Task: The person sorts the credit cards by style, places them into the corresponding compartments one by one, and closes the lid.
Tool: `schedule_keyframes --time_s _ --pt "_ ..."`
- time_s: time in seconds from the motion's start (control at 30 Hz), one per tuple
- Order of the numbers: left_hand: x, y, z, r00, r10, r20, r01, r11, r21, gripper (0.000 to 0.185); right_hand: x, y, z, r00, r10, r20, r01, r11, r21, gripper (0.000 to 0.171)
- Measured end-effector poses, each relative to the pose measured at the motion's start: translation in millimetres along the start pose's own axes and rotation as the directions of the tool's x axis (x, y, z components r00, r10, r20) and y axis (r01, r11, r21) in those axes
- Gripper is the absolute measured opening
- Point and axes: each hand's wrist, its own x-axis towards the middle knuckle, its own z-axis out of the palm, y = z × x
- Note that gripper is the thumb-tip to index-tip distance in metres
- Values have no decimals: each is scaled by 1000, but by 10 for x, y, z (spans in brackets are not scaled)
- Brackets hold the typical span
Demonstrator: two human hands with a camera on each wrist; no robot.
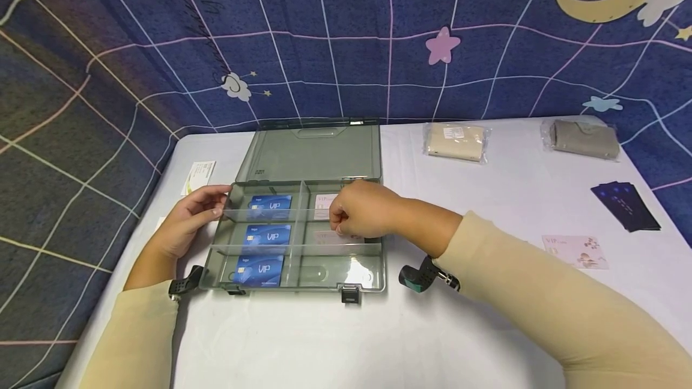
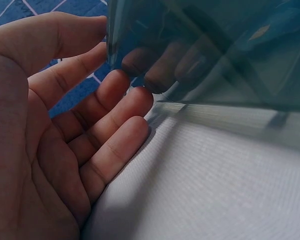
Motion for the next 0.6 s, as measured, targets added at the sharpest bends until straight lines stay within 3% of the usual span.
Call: schedule_keyframes --time_s 0.27,0.6 --pt "-14 -7 -6 1000 -6 1 6 1000 -24 42 0 36 2 1000 -22 -7 22 1000 -7 4" --pt "-11 2 -7 1000 -7 1 7 1000 -10 43 -142 158 -31 994 -93 -60 96 995 41 22"
